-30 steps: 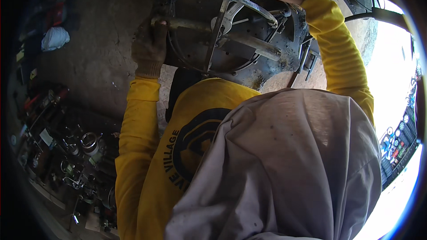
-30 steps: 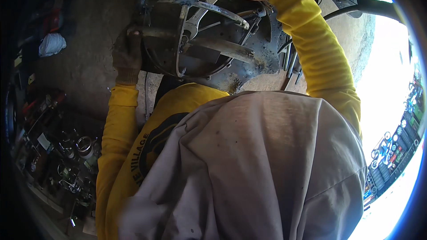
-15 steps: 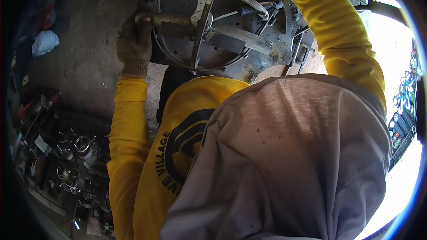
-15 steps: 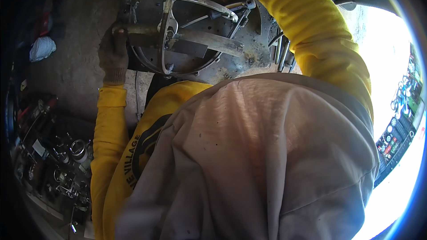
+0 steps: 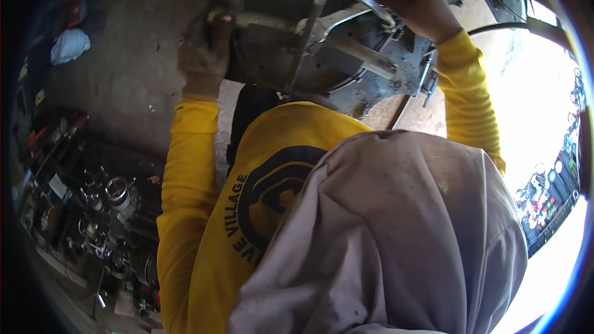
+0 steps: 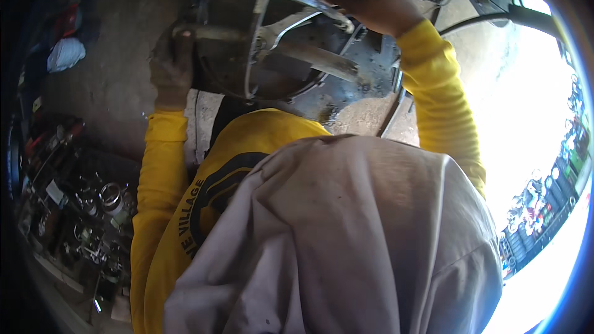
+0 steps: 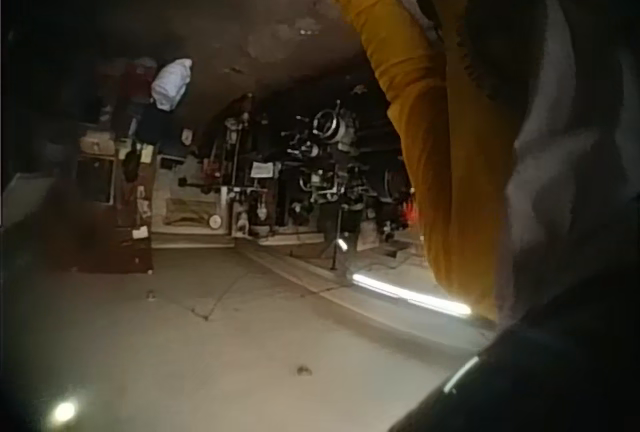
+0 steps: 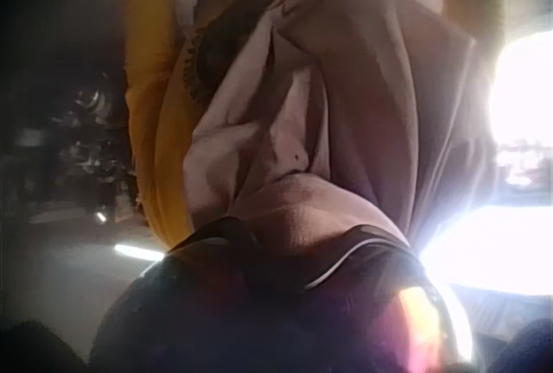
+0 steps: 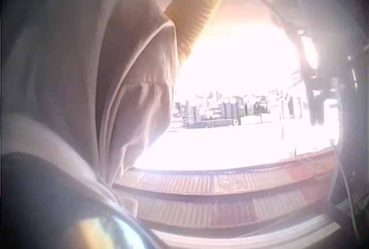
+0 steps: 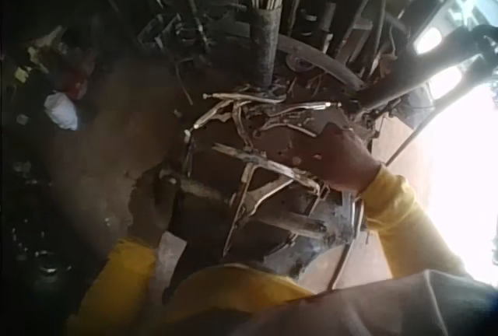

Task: The person assembles a metal structure by positioning curved and straight metal pieces, securing them with locking pliers, and tightening bolts with a wrench.

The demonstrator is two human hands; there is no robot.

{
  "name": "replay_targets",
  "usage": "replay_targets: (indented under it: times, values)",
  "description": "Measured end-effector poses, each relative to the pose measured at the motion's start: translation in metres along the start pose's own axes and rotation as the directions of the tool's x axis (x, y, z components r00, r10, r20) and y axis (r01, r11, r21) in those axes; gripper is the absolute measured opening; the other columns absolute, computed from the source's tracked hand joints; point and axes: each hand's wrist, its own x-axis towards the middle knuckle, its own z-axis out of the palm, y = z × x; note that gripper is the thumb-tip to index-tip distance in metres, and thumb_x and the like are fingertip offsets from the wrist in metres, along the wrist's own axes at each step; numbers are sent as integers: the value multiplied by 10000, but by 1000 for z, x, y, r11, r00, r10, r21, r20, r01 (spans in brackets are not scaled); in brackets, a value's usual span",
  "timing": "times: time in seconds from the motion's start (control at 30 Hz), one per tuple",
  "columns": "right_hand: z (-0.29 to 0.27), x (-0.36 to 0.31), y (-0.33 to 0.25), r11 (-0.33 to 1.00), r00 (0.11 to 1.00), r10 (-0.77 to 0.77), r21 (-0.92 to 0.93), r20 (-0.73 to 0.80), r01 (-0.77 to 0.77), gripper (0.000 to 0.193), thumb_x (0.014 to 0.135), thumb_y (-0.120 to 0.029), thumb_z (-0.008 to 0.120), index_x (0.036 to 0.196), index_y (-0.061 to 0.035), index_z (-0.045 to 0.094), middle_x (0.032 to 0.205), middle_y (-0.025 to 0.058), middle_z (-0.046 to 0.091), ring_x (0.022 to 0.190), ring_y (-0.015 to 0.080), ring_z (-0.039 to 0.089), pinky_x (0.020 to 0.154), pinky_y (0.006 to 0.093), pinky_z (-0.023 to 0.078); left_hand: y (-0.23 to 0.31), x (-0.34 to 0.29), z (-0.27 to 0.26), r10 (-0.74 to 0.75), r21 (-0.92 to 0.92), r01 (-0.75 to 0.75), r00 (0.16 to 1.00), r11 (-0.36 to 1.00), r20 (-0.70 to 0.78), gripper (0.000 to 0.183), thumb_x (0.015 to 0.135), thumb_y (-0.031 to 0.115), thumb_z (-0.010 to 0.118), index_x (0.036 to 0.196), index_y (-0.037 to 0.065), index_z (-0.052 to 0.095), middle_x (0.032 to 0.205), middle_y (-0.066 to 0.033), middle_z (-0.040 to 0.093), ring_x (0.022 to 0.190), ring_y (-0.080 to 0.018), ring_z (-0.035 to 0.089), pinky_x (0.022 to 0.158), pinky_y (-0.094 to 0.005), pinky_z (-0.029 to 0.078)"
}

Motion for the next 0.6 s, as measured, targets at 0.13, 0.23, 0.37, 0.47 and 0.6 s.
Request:
replay_targets:
  times: [0.13, 0.23, 0.37, 0.47, 0.6]
  values:
    - [-3, -8, 17, 974, 977, 214, 74, 6, -214, 283, 886, -368, 703, 945, -97, 755, 928, 130, 692, 797, 306, 617, 769, 408, 494, -13, 7, 6, 6, 45, -8, 999, 999, 54, 456, 992, 414, 497, 1186, 31, 649, 1064, -205, 693, 962, -367, 674, 858, -429, 508]
    - [-30, 11, 12, 917, 914, 399, 36, -65, -398, 377, 900, -358, 650, 707, -35, 673, 660, 164, 617, 635, 332, 598, 617, 496, 479, -15, 6, -3, -161, 15, 160, 981, 987, 106, 494, 988, 478, 467, 1164, 61, 665, 1074, -193, 695, 966, -372, 675, 851, -433, 512]
    - [-28, 21, -1, 845, 878, 479, -262, -17, -466, 368, 888, -387, 654, 796, -37, 723, 802, 204, 686, 753, 356, 664, 677, 472, 516, -2, 14, -11, -304, -13, 312, 933, 950, 192, 500, 983, 498, 445, 1144, 87, 679, 1100, -183, 693, 1018, -394, 655, 882, -441, 503]
    - [9, 28, 4, 896, 973, 230, -386, -21, -220, 341, 882, -389, 650, 976, -75, 743, 929, 206, 704, 884, 361, 673, 771, 454, 534, -1, 11, -15, -273, -52, 289, 939, 956, 209, 471, 1005, 433, 477, 1111, 19, 676, 1035, -214, 693, 931, -314, 674, 844, -398, 478]
    - [14, 25, -2, 964, 963, 262, -67, 71, -257, 333, 890, -333, 641, 1117, -99, 712, 1018, 198, 705, 985, 367, 659, 854, 452, 528, -14, 8, -6, -168, -10, 171, 976, 985, 141, 455, 1010, 412, 477, 1117, 15, 672, 1024, -211, 694, 940, -314, 671, 845, -386, 476]
